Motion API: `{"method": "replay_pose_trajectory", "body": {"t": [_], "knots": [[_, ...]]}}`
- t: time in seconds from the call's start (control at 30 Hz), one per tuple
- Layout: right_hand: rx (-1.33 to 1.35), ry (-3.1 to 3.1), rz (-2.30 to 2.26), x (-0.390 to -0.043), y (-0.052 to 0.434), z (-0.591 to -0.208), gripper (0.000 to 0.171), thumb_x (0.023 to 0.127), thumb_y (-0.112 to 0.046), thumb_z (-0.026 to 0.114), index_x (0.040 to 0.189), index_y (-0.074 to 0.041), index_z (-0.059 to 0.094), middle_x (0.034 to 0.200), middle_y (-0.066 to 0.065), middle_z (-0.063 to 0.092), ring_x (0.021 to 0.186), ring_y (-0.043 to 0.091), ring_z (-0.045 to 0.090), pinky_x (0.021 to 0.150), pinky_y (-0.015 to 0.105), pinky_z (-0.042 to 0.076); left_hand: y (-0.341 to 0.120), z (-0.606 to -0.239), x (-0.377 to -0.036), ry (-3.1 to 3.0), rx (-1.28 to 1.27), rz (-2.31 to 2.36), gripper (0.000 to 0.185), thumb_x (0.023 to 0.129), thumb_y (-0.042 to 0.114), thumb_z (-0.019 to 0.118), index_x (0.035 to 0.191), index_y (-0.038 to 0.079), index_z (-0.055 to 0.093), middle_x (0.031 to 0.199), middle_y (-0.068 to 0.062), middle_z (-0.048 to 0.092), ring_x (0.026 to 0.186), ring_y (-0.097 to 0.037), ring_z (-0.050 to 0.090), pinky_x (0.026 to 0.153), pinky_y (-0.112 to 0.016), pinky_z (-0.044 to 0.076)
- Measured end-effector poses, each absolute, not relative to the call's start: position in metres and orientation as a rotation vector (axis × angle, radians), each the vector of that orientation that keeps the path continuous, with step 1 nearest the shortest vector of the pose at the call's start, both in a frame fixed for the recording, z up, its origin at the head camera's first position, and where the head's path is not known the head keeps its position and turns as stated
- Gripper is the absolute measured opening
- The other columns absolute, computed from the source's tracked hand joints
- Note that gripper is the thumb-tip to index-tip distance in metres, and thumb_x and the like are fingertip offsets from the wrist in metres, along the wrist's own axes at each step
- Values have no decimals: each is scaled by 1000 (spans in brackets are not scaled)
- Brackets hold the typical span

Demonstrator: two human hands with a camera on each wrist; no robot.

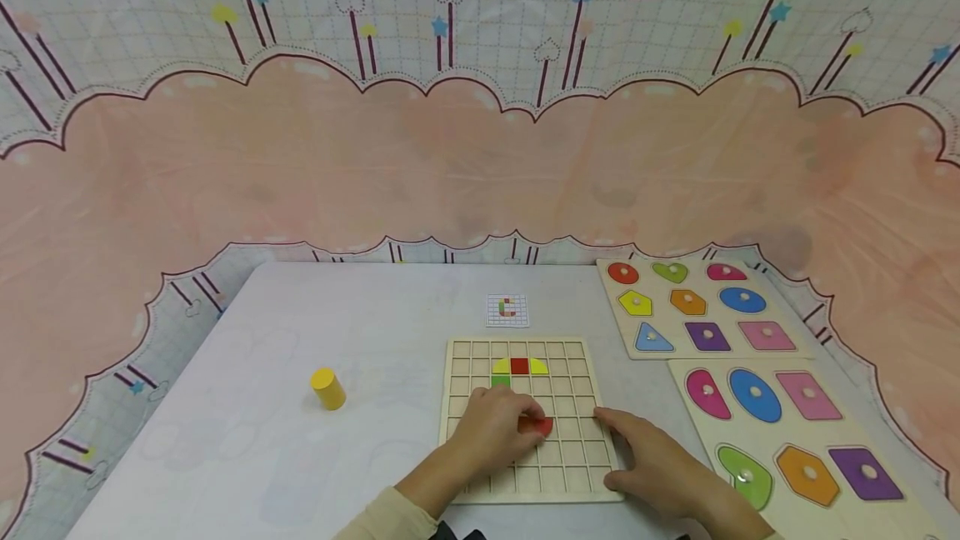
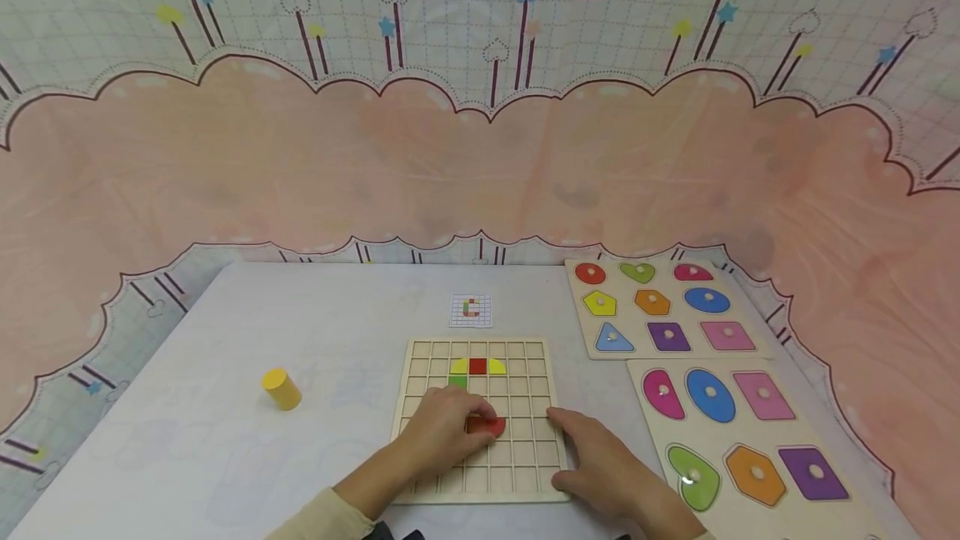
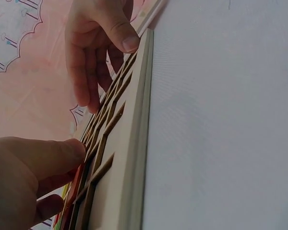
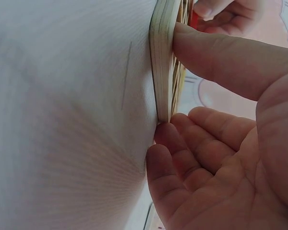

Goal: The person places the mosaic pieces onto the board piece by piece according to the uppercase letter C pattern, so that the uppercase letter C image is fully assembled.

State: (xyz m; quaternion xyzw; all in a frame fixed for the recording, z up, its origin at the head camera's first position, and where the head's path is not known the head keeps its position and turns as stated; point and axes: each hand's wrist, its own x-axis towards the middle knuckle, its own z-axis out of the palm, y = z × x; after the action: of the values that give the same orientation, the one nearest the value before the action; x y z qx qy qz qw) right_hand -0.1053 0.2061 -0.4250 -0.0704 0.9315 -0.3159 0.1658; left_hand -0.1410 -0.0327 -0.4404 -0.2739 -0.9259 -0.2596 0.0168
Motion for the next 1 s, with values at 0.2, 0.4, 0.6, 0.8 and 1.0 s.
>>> {"method": "replay_pose_trajectory", "body": {"t": [0.2,0.4,0.6,0.8,1.0], "knots": [[-193,2643,-899,-106,206,-424,81,71,-14,90,143,-5,53,143,13,53,134,40,44,107,59,35,-32,-443,-142,-2887,-841,-796,14,83,27,82,94,21,76,88,17,67,84,-5,55,79,-32,41],[-191,2642,-905,-107,206,-425,82,71,-14,90,143,-6,53,143,13,53,135,41,43,107,59,35,-32,-446,-142,-2885,-835,-795,16,82,29,83,94,21,76,86,17,65,85,-6,54,81,-33,42],[-185,2642,-916,-105,206,-426,81,71,-14,90,143,-6,53,143,13,53,135,40,44,107,59,35,-31,-445,-142,-2901,-816,-828,17,83,27,82,97,19,76,90,16,67,88,-6,56,82,-35,43],[-202,2644,-920,-105,207,-426,81,72,-15,89,143,-6,53,143,13,53,135,40,44,108,59,35,-30,-445,-142,-2901,-806,-834,20,82,27,82,99,19,76,93,15,68,91,-8,58,85,-36,43],[-184,2640,-910,-105,206,-425,81,72,-15,89,143,-6,53,144,13,53,135,40,43,108,59,35,-31,-445,-142,-2903,-802,-860,22,81,29,83,99,19,76,93,15,68,92,-8,57,85,-36,43]]}}
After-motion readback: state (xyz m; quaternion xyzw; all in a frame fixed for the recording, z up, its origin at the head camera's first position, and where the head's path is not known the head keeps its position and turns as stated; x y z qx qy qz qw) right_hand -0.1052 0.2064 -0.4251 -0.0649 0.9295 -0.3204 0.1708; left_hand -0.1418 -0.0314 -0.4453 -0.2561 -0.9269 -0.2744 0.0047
